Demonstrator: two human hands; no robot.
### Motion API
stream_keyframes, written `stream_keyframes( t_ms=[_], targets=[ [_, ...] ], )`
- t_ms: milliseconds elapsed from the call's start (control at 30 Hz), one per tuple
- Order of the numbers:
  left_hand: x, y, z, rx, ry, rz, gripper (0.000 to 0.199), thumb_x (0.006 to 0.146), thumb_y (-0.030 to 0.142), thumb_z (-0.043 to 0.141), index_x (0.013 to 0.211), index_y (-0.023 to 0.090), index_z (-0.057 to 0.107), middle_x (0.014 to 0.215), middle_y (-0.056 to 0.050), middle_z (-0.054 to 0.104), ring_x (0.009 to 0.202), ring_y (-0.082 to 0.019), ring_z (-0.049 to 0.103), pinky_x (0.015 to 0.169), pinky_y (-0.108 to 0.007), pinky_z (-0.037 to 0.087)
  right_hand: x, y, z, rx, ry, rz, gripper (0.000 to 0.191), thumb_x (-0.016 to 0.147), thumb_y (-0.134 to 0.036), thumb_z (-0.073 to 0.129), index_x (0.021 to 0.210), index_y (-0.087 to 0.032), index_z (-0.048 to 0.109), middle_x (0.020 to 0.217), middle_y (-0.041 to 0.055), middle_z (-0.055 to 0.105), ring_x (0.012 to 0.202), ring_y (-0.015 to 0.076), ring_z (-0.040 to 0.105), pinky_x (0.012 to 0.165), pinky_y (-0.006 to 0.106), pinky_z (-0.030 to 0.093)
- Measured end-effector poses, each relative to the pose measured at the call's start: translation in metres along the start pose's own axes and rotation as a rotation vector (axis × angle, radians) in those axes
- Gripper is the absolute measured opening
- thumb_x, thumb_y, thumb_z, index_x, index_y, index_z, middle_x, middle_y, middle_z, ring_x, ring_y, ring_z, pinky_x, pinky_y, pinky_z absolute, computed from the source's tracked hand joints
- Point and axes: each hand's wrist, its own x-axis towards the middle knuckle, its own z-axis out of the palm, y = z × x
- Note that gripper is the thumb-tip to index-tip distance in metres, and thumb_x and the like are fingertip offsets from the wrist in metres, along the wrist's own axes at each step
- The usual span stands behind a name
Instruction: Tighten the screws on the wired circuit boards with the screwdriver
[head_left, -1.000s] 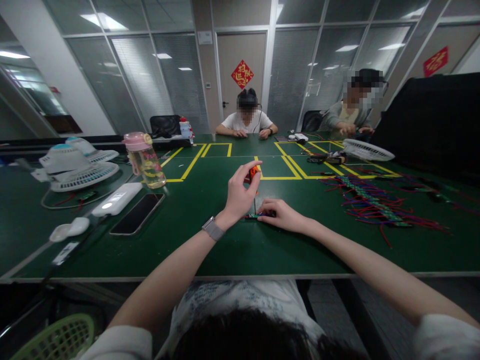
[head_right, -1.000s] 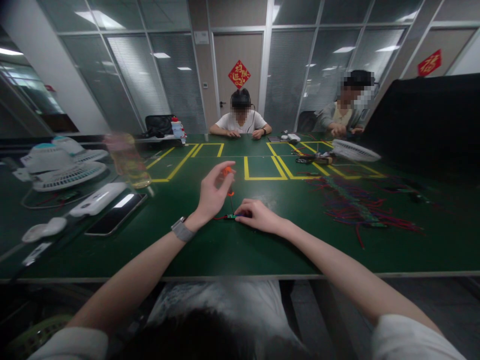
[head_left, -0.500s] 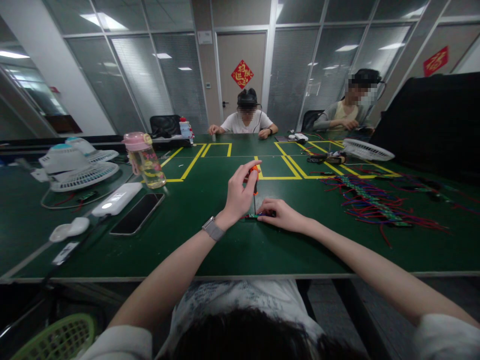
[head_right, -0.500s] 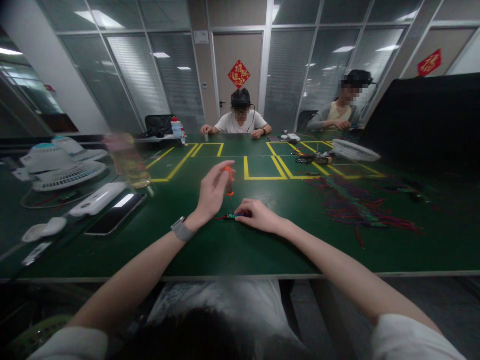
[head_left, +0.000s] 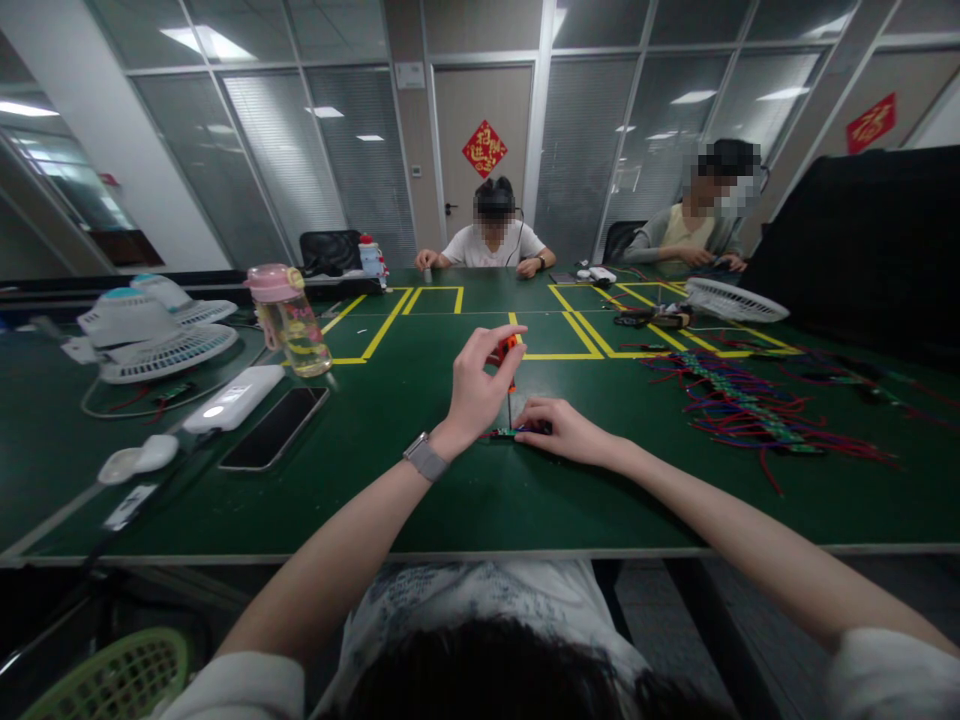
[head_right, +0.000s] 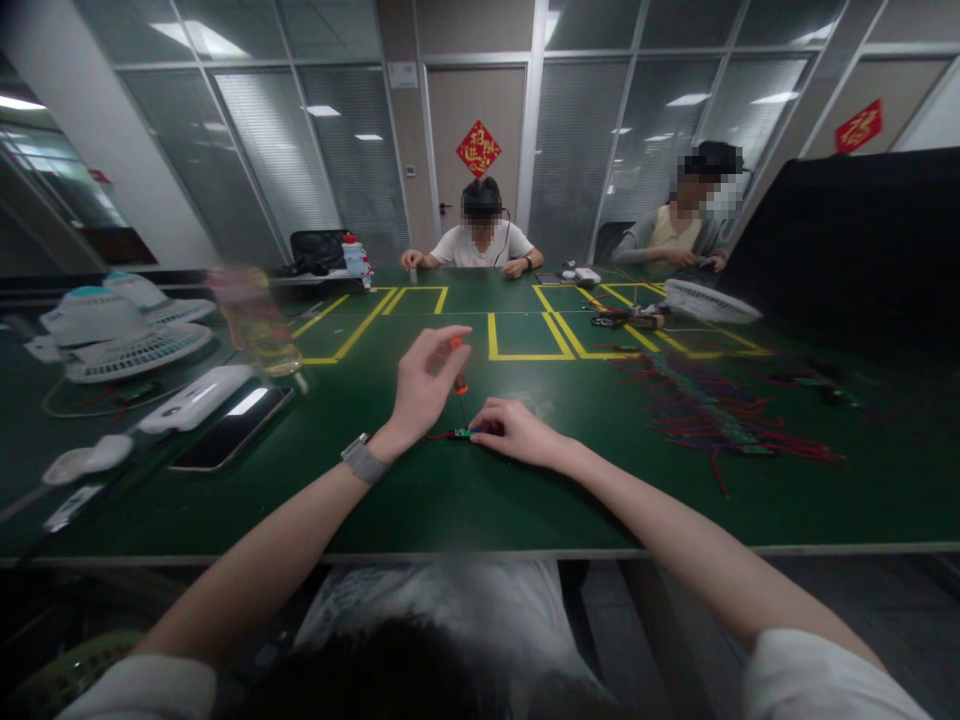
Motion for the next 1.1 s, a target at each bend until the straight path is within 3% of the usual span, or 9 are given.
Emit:
stream_keyframes(
  t_ms=[167, 333, 400, 533, 700, 967, 1100],
  targets=[
    [0.000, 0.001, -0.001, 0.021, 0.030, 0.001, 0.018, 0.091, 0.028, 0.055, 0.104, 0.023, 0.066, 0.092, -0.003, 0.055, 0.082, -0.012, 0.056, 0.071, -0.022, 0.049, 0.000, 0.001, 0.000, -0.006, -0.002, 0.001, 0.018, 0.087, -0.028, 0.061, 0.092, -0.014, 0.071, 0.083, 0.0058, 0.061, 0.071, 0.0153, 0.058, 0.066, 0.027, 0.046],
    [-0.001, -0.004, -0.001, -0.030, 0.012, 0.004, 0.032, 0.098, 0.022, 0.037, 0.118, 0.022, 0.061, 0.114, -0.006, 0.060, 0.102, -0.016, 0.059, 0.088, -0.030, 0.048, 0.000, 0.002, 0.001, -0.001, 0.001, -0.003, 0.018, 0.086, -0.028, 0.062, 0.092, -0.014, 0.071, 0.082, 0.0053, 0.061, 0.069, 0.0148, 0.058, 0.064, 0.026, 0.046],
    [0.000, -0.006, 0.000, -0.070, 0.008, -0.020, 0.032, 0.098, 0.023, 0.037, 0.122, 0.021, 0.058, 0.116, -0.007, 0.062, 0.100, -0.016, 0.061, 0.086, -0.030, 0.049, 0.000, 0.002, 0.001, 0.005, 0.002, 0.000, 0.018, 0.086, -0.028, 0.062, 0.092, -0.014, 0.071, 0.083, 0.0056, 0.061, 0.070, 0.0152, 0.058, 0.065, 0.027, 0.046],
    [0.000, -0.006, 0.001, -0.052, 0.048, -0.014, 0.026, 0.094, 0.023, 0.048, 0.117, 0.021, 0.061, 0.104, -0.006, 0.064, 0.091, -0.014, 0.061, 0.078, -0.026, 0.050, 0.000, 0.001, 0.001, 0.012, 0.001, 0.001, 0.018, 0.086, -0.028, 0.062, 0.093, -0.014, 0.071, 0.083, 0.0057, 0.061, 0.071, 0.0154, 0.058, 0.066, 0.027, 0.046],
    [0.000, -0.002, 0.001, 0.053, 0.104, 0.034, 0.020, 0.087, 0.025, 0.062, 0.106, 0.023, 0.067, 0.089, -0.002, 0.053, 0.082, -0.013, 0.054, 0.073, -0.024, 0.048, 0.000, 0.001, 0.001, 0.005, 0.010, -0.002, 0.017, 0.086, -0.027, 0.062, 0.092, -0.014, 0.071, 0.080, 0.0045, 0.059, 0.067, 0.0141, 0.056, 0.063, 0.026, 0.045],
    [-0.002, -0.005, -0.001, -0.034, 0.023, -0.020, 0.032, 0.098, 0.024, 0.037, 0.121, 0.022, 0.059, 0.111, -0.006, 0.061, 0.099, -0.016, 0.059, 0.086, -0.029, 0.048, 0.000, 0.001, 0.000, 0.009, -0.003, 0.001, 0.017, 0.086, -0.027, 0.063, 0.093, -0.013, 0.072, 0.081, 0.0048, 0.060, 0.068, 0.0142, 0.057, 0.063, 0.026, 0.045],
    [-0.003, -0.009, 0.001, -0.104, 0.012, -0.086, 0.033, 0.098, 0.029, 0.038, 0.125, 0.022, 0.056, 0.110, -0.007, 0.065, 0.093, -0.015, 0.063, 0.081, -0.028, 0.050, 0.000, 0.001, 0.000, 0.006, -0.004, 0.007, 0.017, 0.086, -0.028, 0.063, 0.093, -0.014, 0.072, 0.083, 0.0053, 0.061, 0.070, 0.0149, 0.058, 0.065, 0.026, 0.046]
  ],
)
